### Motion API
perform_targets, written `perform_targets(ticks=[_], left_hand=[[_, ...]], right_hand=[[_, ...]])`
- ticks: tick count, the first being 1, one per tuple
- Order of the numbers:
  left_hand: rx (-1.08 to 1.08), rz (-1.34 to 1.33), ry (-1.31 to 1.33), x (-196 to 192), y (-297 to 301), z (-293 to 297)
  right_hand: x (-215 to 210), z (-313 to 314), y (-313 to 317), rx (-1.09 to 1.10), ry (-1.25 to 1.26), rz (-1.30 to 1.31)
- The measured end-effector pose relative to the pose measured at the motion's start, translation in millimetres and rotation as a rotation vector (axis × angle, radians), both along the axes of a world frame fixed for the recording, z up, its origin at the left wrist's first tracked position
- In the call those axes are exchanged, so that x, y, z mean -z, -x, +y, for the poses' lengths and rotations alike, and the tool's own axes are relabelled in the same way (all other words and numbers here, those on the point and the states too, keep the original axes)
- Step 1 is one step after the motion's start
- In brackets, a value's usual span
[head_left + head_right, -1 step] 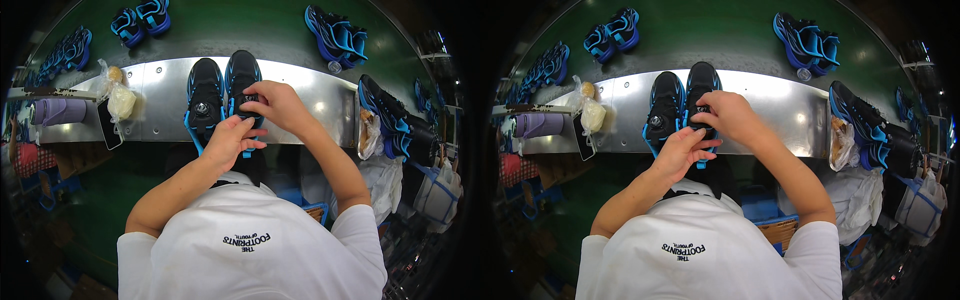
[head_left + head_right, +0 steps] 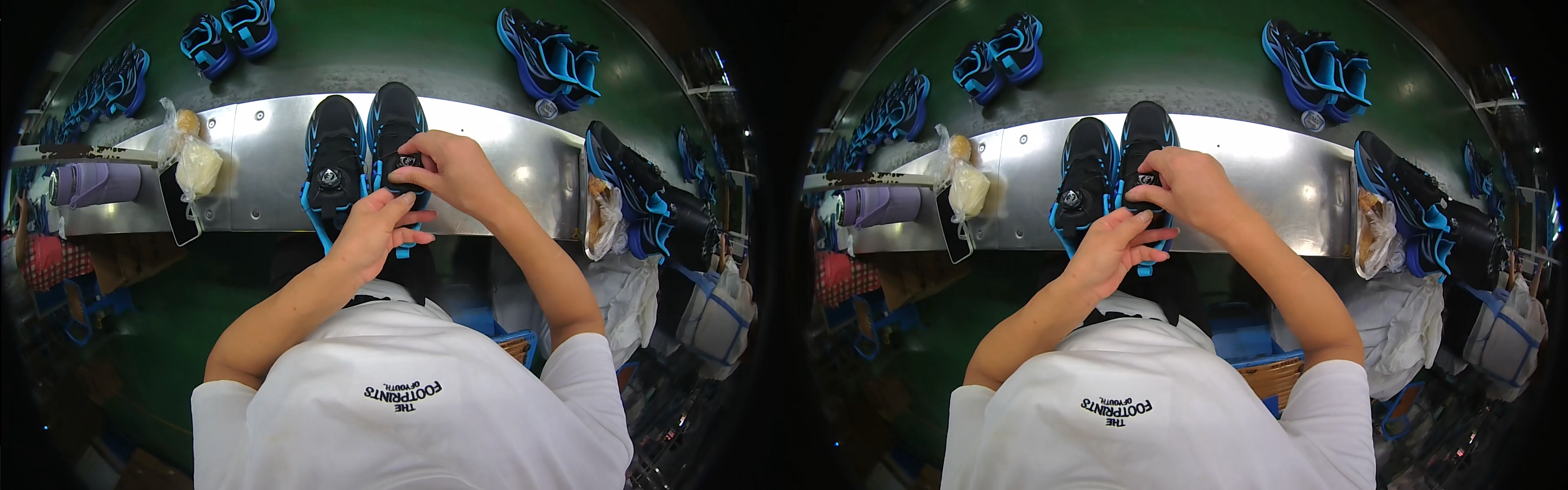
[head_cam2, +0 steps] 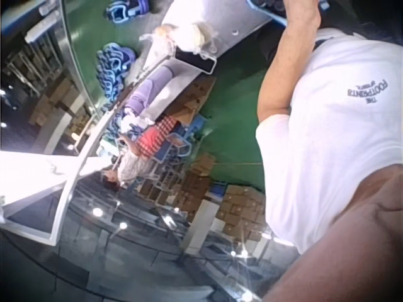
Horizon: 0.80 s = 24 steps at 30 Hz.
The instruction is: The person picks up a pair of blue and black athletic shoes and uses their hands to wipe and smooth the interior and exterior surfaces before placing them back on the workbench.
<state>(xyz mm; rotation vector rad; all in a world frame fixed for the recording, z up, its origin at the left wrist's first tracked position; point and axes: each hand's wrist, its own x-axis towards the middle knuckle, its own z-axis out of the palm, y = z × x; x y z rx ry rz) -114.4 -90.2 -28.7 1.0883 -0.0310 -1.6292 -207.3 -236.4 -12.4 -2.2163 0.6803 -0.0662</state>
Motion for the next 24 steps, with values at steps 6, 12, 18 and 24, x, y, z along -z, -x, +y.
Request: perform_targets(ticks=[6, 12, 18, 24], left_hand=[[0.002, -0.004, -0.009, 1, -1, 0], [-0.005, 0.000, -0.020, 0, 0, 0], [-0.015, 0.016, -0.014, 0, 0, 0], [-0.017, 0.017, -0.007, 1, 3, 1]], right_hand=[[15, -6, 6, -0.068, -0.116, -0.182], [14, -19, 6, -0.172, -0.153, -0.204], [-1, -2, 1, 0.024, -0.039, 0.049], [19, -16, 6, -0.149, -0.254, -0.259]])
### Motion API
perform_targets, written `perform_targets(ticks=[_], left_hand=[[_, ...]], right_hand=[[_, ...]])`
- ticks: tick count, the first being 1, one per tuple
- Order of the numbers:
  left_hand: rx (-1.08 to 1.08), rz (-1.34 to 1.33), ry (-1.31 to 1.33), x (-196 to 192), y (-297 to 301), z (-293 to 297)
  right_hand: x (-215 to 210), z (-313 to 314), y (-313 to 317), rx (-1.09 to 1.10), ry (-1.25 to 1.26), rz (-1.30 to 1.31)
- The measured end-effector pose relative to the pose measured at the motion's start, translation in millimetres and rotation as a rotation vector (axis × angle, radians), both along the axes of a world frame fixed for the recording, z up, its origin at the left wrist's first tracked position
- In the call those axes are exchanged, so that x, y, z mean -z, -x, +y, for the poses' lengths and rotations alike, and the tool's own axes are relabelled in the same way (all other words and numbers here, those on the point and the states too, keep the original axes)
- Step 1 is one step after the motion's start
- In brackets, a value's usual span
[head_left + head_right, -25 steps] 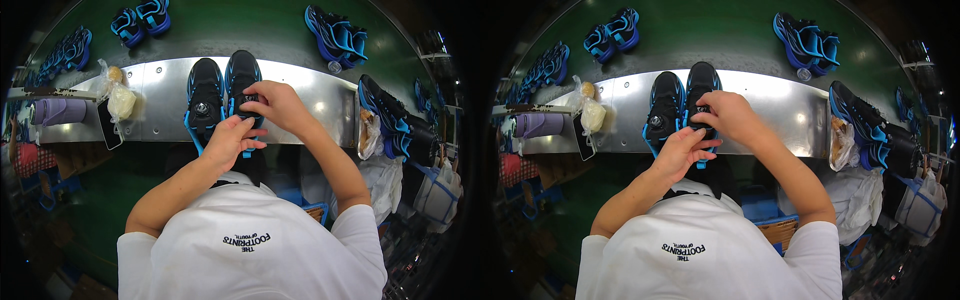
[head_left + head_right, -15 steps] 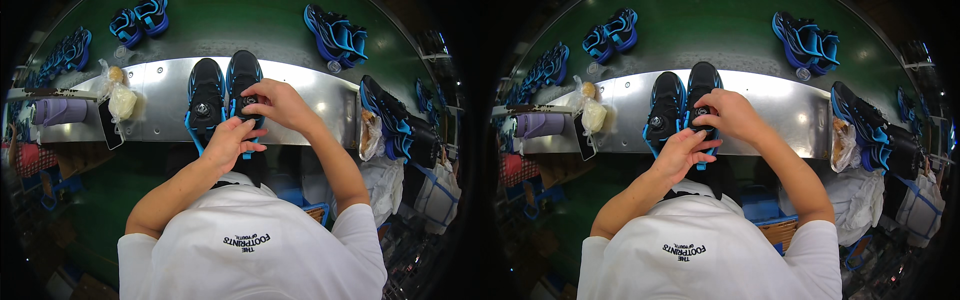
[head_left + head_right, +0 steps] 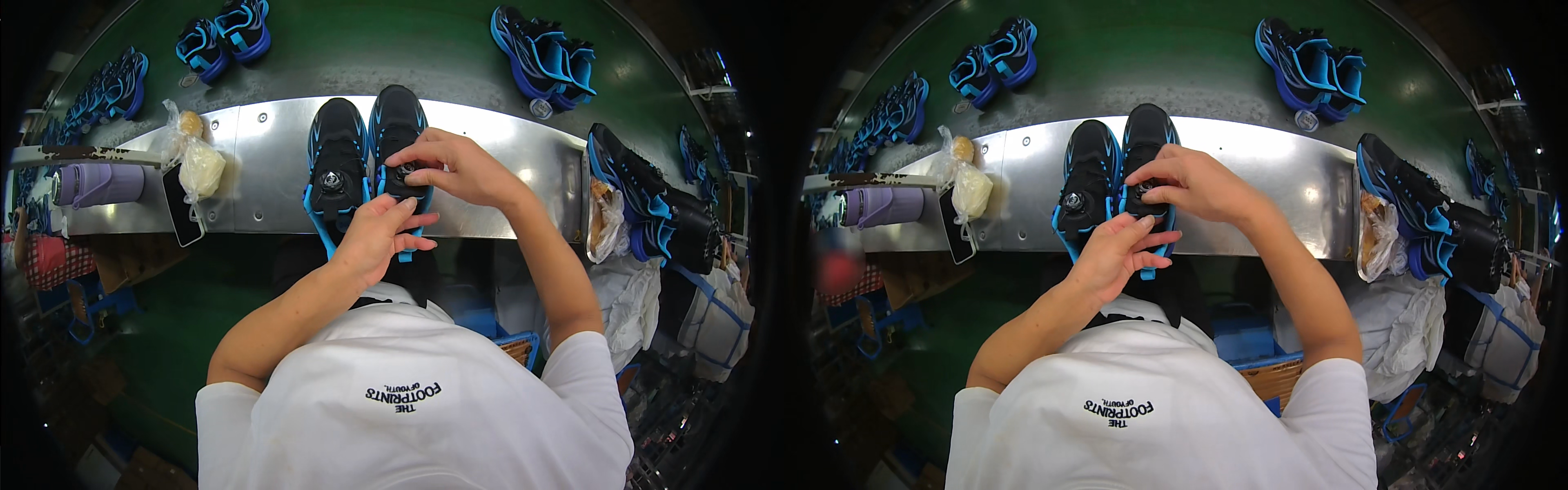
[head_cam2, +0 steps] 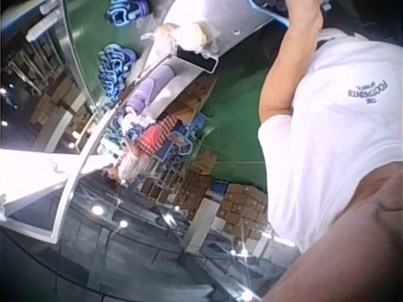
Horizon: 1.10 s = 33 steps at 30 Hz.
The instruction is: The person picks up a pair of blue and black athletic shoes and uses their hands to wipe and smooth the interior and exterior surfaces before placing them back on the workbench.
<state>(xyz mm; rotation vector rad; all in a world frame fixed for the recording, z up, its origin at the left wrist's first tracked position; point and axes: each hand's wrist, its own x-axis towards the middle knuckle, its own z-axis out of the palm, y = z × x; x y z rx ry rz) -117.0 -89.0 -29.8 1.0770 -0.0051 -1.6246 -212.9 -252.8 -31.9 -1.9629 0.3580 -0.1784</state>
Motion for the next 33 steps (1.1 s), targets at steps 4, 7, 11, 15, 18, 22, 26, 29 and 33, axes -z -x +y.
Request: perform_targets(ticks=[4, 7, 11, 15, 18, 22, 26, 29, 33], left_hand=[[-0.001, 0.011, -0.013, -1, -2, -3], [0.017, -0.018, 0.004, 0, -2, 0], [0.009, -0.026, -0.017, 1, 0, -3], [0.110, -0.012, 0.030, -9, -7, 1], [0.439, -0.130, 0.034, -52, -36, 7], [0.742, -0.955, 0.094, -68, -67, -35], [1.007, -1.586, 0.196, -38, -67, -76], [1.217, -1.631, 0.066, -29, -58, -90], [1.244, -1.556, 0.092, -28, -57, -91]], right_hand=[[-4, 31, -2, 0.291, 0.250, 0.180], [2, 21, -1, 0.210, 0.236, 0.053], [9, 18, 0, 0.156, 0.073, -0.036], [7, 35, -1, 0.380, 0.164, 0.101], [16, 12, 19, 0.429, 0.009, 0.046], [19, 0, 34, 0.338, 0.087, 0.006], [13, 34, 16, 0.244, 0.087, 0.051], [42, 36, 14, 0.333, 0.060, -0.006], [44, 39, 12, 0.344, 0.083, 0.005]])
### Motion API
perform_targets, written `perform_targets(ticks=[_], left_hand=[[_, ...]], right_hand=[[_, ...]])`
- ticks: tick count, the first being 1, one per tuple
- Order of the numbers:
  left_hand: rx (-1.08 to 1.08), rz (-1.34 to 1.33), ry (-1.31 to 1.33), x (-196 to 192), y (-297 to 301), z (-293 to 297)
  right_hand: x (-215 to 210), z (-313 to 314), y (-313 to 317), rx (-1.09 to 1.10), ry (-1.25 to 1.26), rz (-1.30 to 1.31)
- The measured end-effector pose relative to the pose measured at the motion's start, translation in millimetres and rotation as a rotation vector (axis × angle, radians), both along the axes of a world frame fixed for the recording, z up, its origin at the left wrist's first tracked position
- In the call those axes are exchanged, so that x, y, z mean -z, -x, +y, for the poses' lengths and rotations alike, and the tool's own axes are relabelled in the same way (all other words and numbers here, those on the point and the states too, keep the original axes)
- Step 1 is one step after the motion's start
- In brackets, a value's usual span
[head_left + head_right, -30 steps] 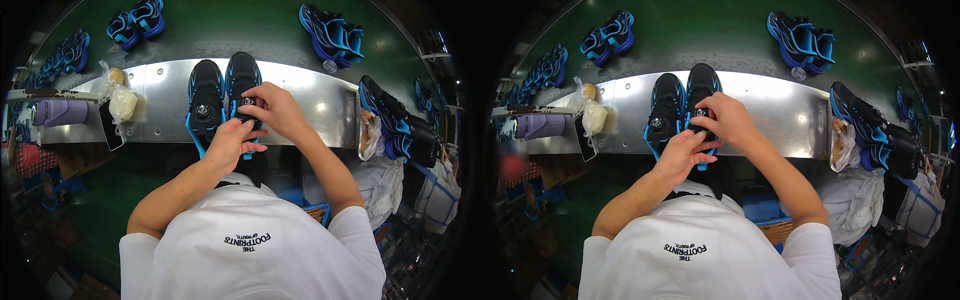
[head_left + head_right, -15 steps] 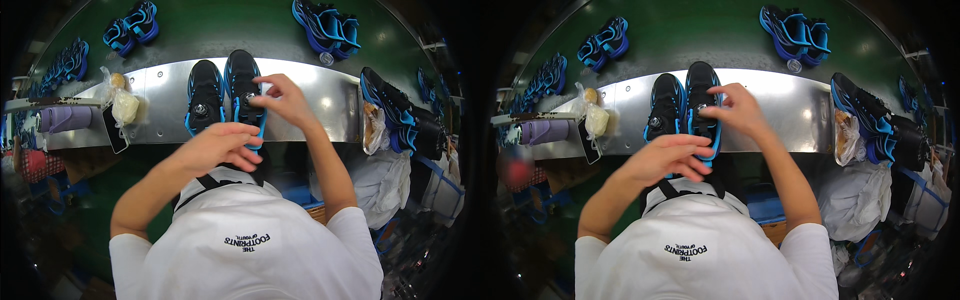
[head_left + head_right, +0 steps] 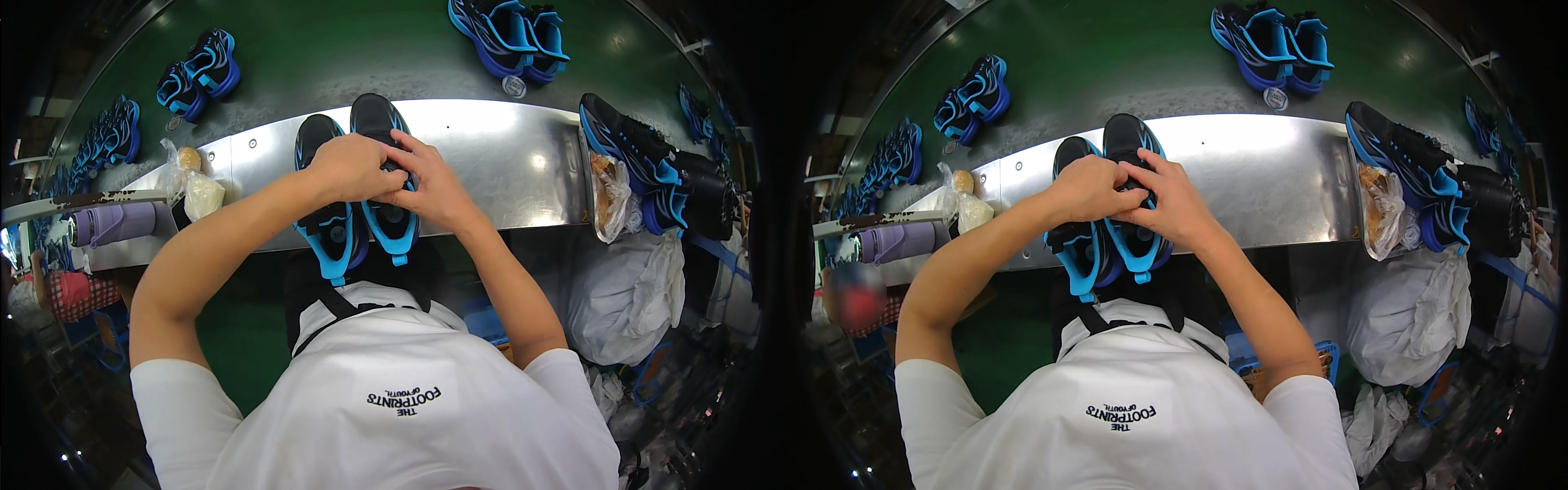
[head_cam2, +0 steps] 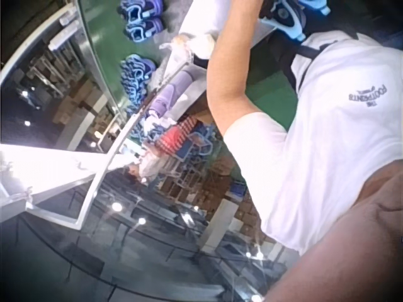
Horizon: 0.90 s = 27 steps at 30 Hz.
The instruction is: The person picks up a pair of blue and black athletic shoes and uses their hands to wipe and smooth the interior and exterior surfaces before placing them back on the workbench.
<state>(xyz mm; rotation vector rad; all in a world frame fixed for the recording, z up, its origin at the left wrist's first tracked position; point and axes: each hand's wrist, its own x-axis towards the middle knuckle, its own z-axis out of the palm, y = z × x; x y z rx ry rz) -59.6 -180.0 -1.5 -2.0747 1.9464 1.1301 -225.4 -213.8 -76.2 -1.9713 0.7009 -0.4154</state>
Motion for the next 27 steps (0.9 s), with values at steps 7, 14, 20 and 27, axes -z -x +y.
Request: perform_targets(ticks=[7, 14, 20, 27], left_hand=[[0.031, -0.002, 0.190, 1, 8, 14], [-0.107, 0.367, 0.594, 17, -1, 49], [-0.141, 0.501, 0.517, 17, -2, 46], [-0.274, 0.467, 0.503, 13, -1, 52]], right_hand=[[14, -3, 12, -0.005, -0.055, -0.046], [0, -12, 21, -0.132, -0.189, -0.040], [-1, -9, 26, -0.132, -0.296, -0.071], [-16, -12, 16, -0.001, -0.526, -0.111]])
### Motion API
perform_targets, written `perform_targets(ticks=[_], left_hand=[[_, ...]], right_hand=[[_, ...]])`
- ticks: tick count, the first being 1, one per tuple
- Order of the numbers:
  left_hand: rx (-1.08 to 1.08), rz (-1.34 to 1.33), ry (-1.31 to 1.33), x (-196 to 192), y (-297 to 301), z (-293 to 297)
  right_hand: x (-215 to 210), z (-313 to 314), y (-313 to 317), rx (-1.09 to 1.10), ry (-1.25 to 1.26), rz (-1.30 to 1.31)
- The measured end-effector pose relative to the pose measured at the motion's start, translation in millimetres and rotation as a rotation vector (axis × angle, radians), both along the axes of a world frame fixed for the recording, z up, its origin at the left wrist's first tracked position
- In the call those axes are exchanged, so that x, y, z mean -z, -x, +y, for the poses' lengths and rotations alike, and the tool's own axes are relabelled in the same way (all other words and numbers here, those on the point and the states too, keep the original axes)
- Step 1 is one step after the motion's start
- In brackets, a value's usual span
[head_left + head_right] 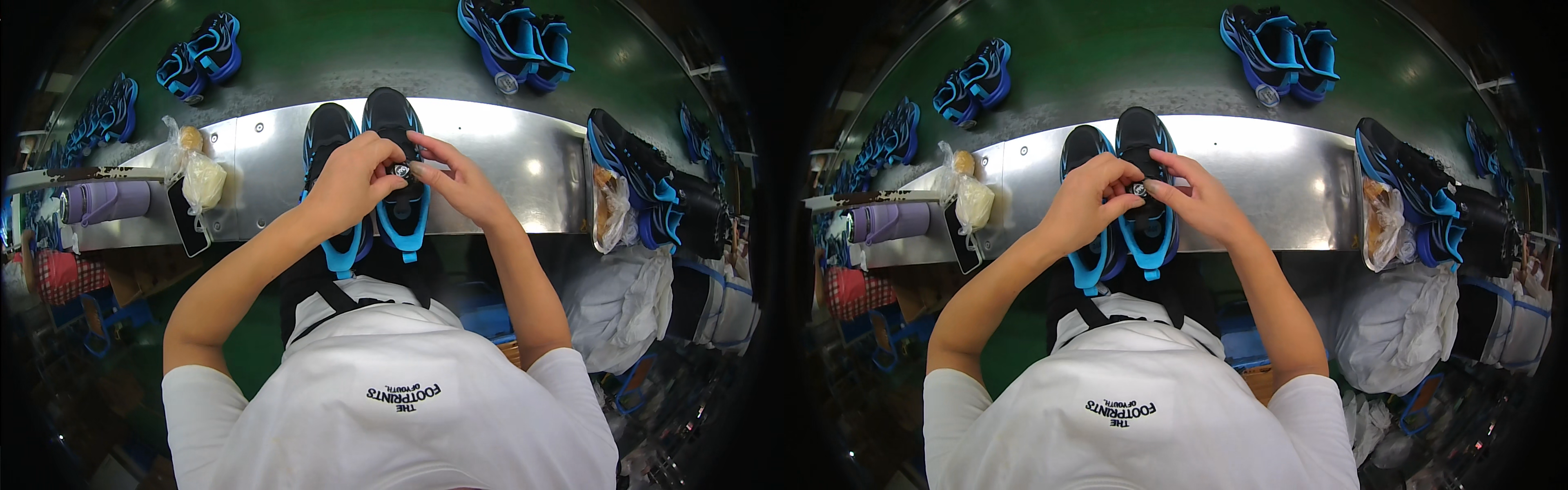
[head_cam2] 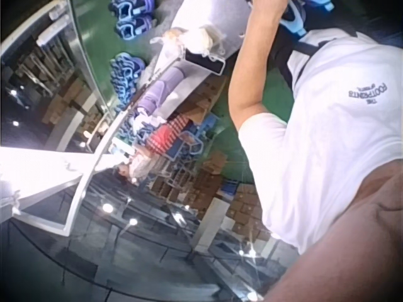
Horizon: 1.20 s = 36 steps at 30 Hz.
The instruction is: The person picks up a pair of blue and black athletic shoes and uses their hands to wipe and smooth the interior and exterior surfaces before placing them back on the workbench.
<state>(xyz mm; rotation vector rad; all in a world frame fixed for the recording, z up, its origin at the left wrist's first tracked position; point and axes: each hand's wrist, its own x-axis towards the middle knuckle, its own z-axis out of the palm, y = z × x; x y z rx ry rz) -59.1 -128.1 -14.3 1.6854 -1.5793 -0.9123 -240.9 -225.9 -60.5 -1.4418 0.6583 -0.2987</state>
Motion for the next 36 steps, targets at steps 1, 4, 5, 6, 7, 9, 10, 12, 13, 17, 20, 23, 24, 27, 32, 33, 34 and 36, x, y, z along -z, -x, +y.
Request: perform_targets(ticks=[1, 4, 5, 6, 7, 9, 10, 12, 13, 17, 20, 23, 24, 27, 32, 33, 34, 36], left_hand=[[-0.013, -0.006, -0.030, -1, 0, -1], [-0.023, 0.021, 0.013, 4, 0, -1], [-0.026, 0.023, 0.013, 4, -1, -3], [0.025, 0.003, 0.020, 3, -2, -4], [0.076, -0.018, 0.028, 2, -2, -5], [0.110, -0.014, 0.041, 5, -2, -7], [0.149, -0.014, 0.055, 8, -1, -8], [0.135, -0.011, 0.094, 13, -4, -4], [0.124, -0.005, 0.123, 17, -6, -2], [0.030, -0.035, 0.165, 19, 2, 4], [0.096, -0.062, 0.073, 11, -3, -2], [0.120, -0.076, 0.066, 12, -6, -1], [0.119, -0.079, 0.073, 12, -5, -1], [0.062, -0.110, 0.129, 6, -3, 6], [-0.297, -0.216, 0.095, -8, -36, 51], [-0.244, -0.255, -0.016, -3, -37, 55], [-0.251, -0.253, -0.017, 2, -37, 58], [-0.265, -0.036, -0.049, 7, -38, 63]], right_hand=[[-1, -2, -2, -0.003, 0.000, 0.001], [0, -5, -8, -0.027, -0.035, 0.060], [0, -3, -10, -0.034, 0.046, 0.082], [-1, 1, -10, -0.041, 0.123, 0.104], [1, 5, -9, -0.046, 0.122, 0.107], [13, 10, -8, 0.029, 0.018, -0.017], [17, 10, -9, 0.027, 0.028, -0.019], [22, 9, -14, 0.024, 0.077, 0.002], [20, 8, -15, 0.022, 0.087, -0.003], [17, 8, -16, 0.005, 0.019, 0.028], [28, 10, -19, 0.050, -0.010, -0.007], [36, 18, -19, 0.079, 0.048, -0.014], [34, 17, -21, 0.093, 0.058, -0.020], [21, 8, -14, 0.048, 0.042, -0.017], [8, -28, 9, 0.224, -0.165, -0.026], [7, -33, 6, 0.216, -0.163, -0.025], [6, -37, 3, 0.193, -0.147, 0.002], [4, -43, -5, 0.165, -0.140, 0.033]])
